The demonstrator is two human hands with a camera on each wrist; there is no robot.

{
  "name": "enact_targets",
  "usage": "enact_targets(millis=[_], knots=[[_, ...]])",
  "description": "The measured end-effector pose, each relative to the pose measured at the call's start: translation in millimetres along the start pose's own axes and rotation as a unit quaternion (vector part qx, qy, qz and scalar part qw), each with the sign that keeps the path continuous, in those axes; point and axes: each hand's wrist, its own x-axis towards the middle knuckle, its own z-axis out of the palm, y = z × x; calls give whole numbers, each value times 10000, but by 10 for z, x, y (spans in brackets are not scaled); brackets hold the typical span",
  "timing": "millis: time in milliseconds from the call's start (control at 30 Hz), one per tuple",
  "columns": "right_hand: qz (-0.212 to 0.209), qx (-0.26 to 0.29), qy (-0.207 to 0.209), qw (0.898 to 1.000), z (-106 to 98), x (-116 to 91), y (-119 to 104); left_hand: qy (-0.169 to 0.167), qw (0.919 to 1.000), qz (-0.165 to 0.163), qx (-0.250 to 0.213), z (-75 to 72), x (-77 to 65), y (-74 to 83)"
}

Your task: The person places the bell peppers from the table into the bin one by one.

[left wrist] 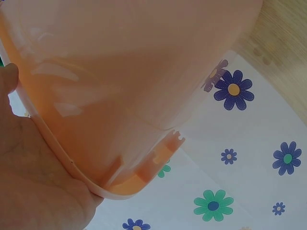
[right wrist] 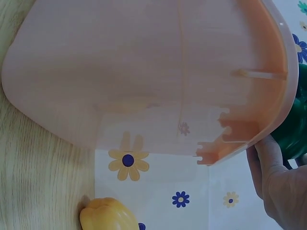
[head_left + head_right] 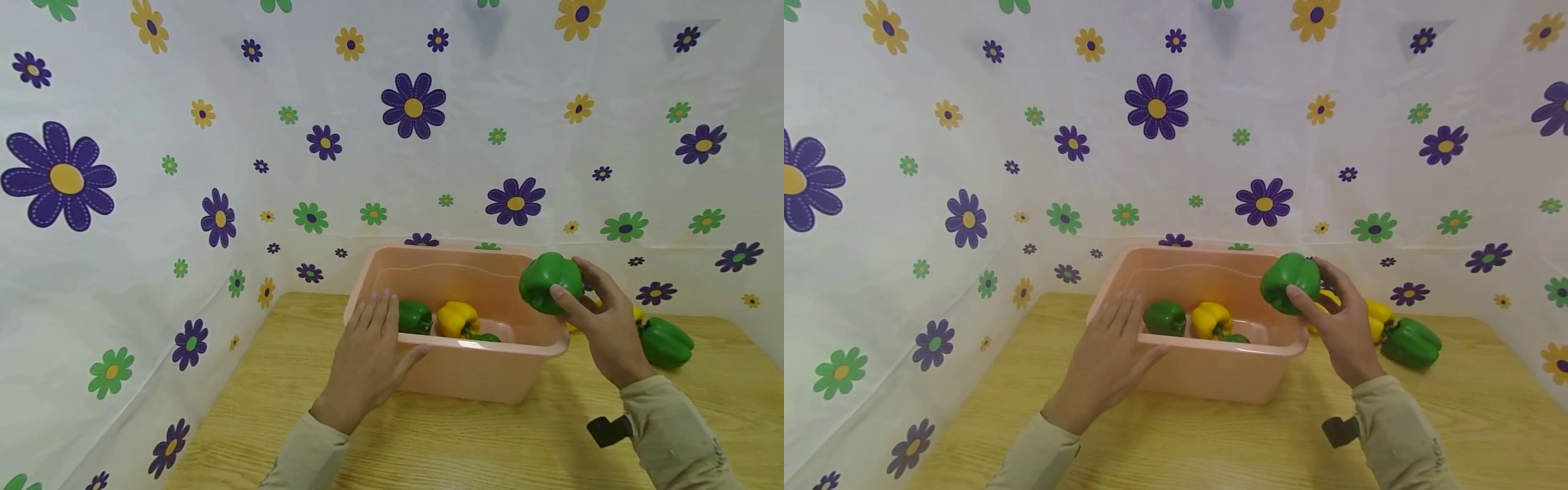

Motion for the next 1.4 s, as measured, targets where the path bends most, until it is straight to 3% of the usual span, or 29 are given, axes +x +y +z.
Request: enact_targets(millis=[1100, 1400], knots=[[69, -3, -177, 9998, 1, -1, -9, -144, 9999, -80, 23, -27, 5, 16], [173, -276, -197, 9993, -6, -2, -10, -122, 9999, -68, -4, -19, -1, 10]])
